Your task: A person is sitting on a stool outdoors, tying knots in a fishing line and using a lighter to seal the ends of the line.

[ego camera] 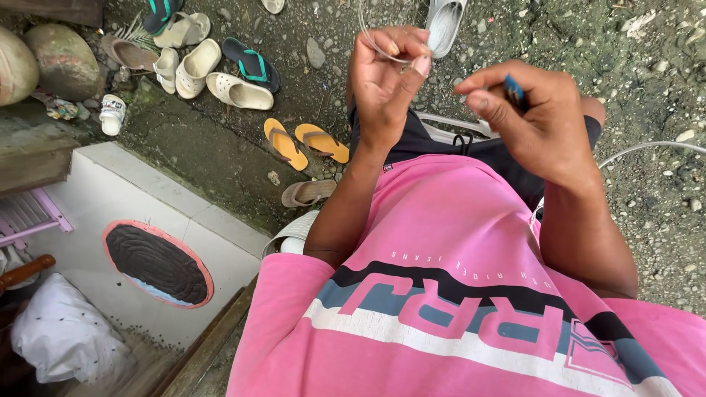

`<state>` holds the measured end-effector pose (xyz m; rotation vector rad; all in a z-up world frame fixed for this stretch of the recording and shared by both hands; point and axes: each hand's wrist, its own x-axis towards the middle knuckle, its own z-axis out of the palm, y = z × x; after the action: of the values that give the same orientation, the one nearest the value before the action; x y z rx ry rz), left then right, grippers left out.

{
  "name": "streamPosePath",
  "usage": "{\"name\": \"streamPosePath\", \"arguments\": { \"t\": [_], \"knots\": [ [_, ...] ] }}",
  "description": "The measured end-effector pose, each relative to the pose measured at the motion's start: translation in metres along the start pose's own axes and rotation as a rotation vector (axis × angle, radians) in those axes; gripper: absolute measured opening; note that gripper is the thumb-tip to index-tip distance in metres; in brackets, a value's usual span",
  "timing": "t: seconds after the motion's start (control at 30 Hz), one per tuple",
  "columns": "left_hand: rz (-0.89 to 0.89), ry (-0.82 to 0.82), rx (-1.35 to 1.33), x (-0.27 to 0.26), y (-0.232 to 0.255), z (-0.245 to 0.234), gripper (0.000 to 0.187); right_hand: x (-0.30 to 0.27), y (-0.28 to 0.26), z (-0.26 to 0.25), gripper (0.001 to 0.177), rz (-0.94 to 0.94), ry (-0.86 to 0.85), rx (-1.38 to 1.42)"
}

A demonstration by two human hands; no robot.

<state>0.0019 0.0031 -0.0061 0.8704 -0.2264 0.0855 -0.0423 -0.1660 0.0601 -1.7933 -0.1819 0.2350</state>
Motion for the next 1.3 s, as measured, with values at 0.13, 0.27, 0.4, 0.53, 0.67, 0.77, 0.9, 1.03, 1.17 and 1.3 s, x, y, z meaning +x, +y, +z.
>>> {"name": "streamPosePath", "arguments": {
  "t": [0.13, 0.27, 0.4, 0.53, 0.67, 0.77, 0.9, 1.03, 1.17, 1.3],
  "knots": [
    [-0.080, -0.050, -0.051, 0.004, -0.002, 0.005, 0.028, 0.020, 0.021, 0.003, 0.013, -0.087, 0.216, -0.088],
    [-0.122, -0.083, -0.114, 0.000, -0.011, 0.001, 0.026, 0.034, 0.031, 0.006, 0.023, -0.034, 0.092, -0.032],
    [-0.251, 0.031, -0.023, -0.011, -0.015, -0.003, 0.031, 0.028, 0.037, 0.006, 0.013, 0.061, 0.163, 0.026],
    [-0.245, 0.206, 0.040, -0.018, -0.019, 0.001, 0.036, 0.021, 0.040, 0.004, 0.012, 0.071, 0.161, -0.061],
    [-0.248, 0.265, 0.032, -0.026, -0.028, -0.007, 0.031, 0.017, 0.049, 0.004, 0.012, 0.100, 0.184, -0.065],
    [-0.272, 0.283, -0.044, -0.028, -0.028, -0.009, 0.029, 0.014, 0.053, 0.005, 0.013, 0.117, 0.194, -0.096],
    [-0.447, 0.153, -0.364, -0.027, -0.023, -0.011, 0.026, 0.012, 0.054, 0.005, 0.014, 0.105, 0.205, -0.137],
    [-0.553, -0.100, -0.470, -0.024, -0.015, -0.007, 0.022, 0.009, 0.055, 0.002, 0.013, 0.053, 0.195, -0.184],
    [-0.422, -0.224, -0.217, -0.014, -0.009, 0.005, 0.024, -0.012, 0.023, -0.011, 0.012, 0.088, 0.237, -0.150],
    [-0.241, -0.330, 0.154, -0.004, 0.002, 0.012, 0.034, -0.031, -0.011, -0.018, 0.008, 0.007, 0.004, -0.320]
  ]
}}
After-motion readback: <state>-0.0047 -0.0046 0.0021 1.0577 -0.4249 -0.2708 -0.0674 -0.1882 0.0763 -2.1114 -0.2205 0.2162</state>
